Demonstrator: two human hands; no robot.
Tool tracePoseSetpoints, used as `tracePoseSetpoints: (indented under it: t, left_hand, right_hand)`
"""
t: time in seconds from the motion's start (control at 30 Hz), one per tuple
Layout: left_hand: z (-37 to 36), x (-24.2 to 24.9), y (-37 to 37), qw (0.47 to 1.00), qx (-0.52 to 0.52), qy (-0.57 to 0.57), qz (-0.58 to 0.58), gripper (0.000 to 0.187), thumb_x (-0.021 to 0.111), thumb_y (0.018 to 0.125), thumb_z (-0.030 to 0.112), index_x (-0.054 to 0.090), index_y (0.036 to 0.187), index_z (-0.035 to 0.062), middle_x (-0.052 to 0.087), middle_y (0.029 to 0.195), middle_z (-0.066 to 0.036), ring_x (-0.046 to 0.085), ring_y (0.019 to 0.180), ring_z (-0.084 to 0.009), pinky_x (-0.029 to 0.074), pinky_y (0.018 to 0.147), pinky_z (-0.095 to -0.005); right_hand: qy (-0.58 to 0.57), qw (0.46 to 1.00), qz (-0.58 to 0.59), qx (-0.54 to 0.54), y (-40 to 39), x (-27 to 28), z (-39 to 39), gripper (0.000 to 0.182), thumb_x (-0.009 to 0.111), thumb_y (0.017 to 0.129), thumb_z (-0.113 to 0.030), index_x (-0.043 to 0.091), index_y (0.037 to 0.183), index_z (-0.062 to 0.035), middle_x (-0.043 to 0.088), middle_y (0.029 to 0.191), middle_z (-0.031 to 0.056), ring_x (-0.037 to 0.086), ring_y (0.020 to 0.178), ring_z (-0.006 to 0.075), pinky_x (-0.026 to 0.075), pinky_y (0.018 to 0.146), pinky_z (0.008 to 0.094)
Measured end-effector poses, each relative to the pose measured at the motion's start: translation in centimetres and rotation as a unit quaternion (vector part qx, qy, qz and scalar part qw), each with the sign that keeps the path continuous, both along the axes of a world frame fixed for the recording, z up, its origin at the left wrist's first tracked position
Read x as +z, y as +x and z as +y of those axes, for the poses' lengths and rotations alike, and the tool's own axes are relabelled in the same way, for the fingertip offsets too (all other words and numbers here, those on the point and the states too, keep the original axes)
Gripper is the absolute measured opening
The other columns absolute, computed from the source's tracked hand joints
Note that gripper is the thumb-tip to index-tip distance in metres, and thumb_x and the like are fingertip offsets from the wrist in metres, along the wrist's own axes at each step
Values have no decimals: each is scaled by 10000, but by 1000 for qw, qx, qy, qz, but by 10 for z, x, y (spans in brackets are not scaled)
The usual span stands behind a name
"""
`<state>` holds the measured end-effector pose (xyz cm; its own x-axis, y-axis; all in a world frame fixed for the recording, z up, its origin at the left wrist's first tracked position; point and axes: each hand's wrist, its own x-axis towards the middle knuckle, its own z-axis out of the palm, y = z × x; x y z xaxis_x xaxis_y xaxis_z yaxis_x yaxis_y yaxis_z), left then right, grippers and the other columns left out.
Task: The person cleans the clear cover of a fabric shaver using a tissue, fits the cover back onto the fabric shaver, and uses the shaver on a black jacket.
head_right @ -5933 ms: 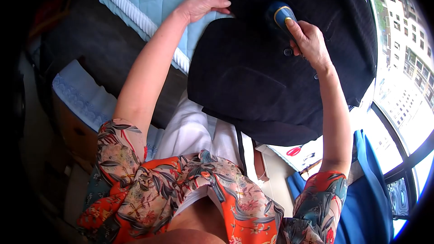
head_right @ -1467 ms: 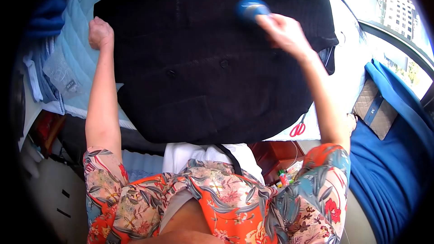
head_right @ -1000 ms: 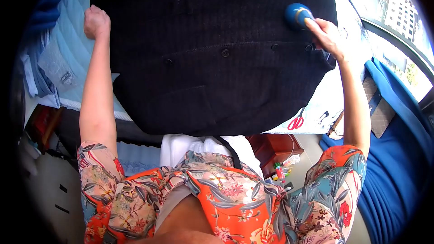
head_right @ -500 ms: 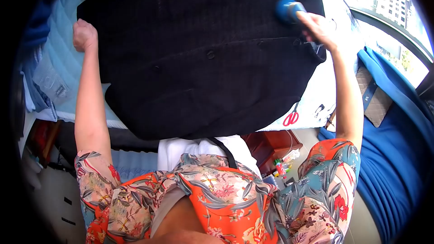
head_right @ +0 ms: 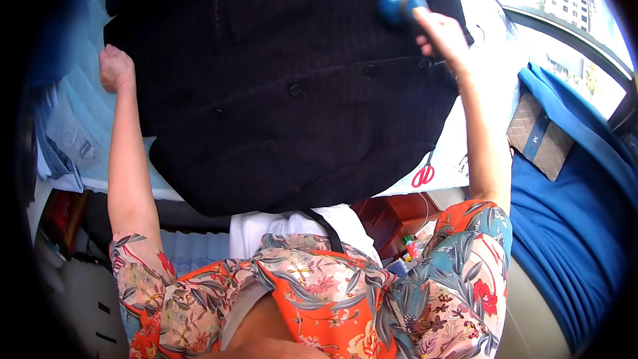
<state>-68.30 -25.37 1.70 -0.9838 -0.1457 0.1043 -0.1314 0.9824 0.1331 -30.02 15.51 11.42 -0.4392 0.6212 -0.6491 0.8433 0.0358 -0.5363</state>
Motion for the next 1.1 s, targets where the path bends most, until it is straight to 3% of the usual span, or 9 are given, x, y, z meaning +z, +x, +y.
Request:
tracePoseSetpoints:
  t: [0.07,0.13,0.17,0.33,0.47,0.73,0.93,1.07,1.1]
  left_hand:
    - [-2,1,2,1000,0,-7,6,421,331,913,447,598,1038,147,636,1061,-113,582,987,-362,460,821,-462]
    - [5,9,7,1000,6,-10,5,417,334,911,444,603,1019,144,641,1044,-113,587,972,-363,466,806,-462]
    - [1,8,3,1000,3,-12,11,417,334,910,443,604,1014,142,643,1037,-112,589,964,-364,468,799,-462]
    - [-6,-2,0,999,-10,-12,29,413,337,909,434,609,994,134,652,1008,-109,599,931,-367,475,778,-468]
    - [-1,3,1,1000,-10,-12,17,415,331,913,429,606,1000,129,647,1022,-109,596,944,-362,473,779,-470]
    - [-9,1,1,1000,-4,13,-1,415,327,921,434,591,1013,127,636,1048,-105,585,976,-356,467,796,-462]
    - [-6,1,4,1000,-11,15,-3,418,323,926,434,583,1016,120,638,1041,-103,584,967,-357,465,790,-461]
    - [1,7,7,1000,-8,15,1,419,324,927,431,589,1005,116,642,1037,-105,587,960,-360,465,788,-460]
    - [4,11,10,1000,-5,15,-6,415,330,923,426,589,1019,116,642,1040,-108,588,963,-362,465,798,-459]
  right_hand:
    - [58,994,41,-86,13,1,34,457,586,851,-481,610,909,-28,578,636,11,514,460,53,424,449,173]
    - [-17,984,78,-156,4,6,42,483,581,849,-492,606,916,-15,579,630,10,518,456,58,429,448,173]
    - [43,993,27,-105,1,-2,32,475,586,847,-490,605,918,-21,584,632,24,521,456,64,436,452,182]
    - [-134,978,158,21,-73,-17,-72,449,573,867,-472,607,941,-31,557,644,24,509,484,70,414,459,200]
    - [-146,966,141,158,-105,-19,-95,458,555,879,-485,601,915,-30,567,660,15,521,526,68,435,493,200]
    - [44,995,-11,-88,-14,0,-5,458,564,860,-519,596,863,-62,558,637,-2,505,472,56,409,438,191]
    - [-78,992,87,41,-80,-11,-101,528,543,861,-538,610,892,-16,580,667,22,553,540,103,477,527,223]
    - [-144,948,81,271,-104,-13,-135,513,536,870,-515,597,832,-7,581,663,39,559,544,109,475,523,260]
    - [-143,956,70,248,-98,-4,-126,499,542,868,-505,606,852,-11,586,677,41,571,568,112,486,539,258]
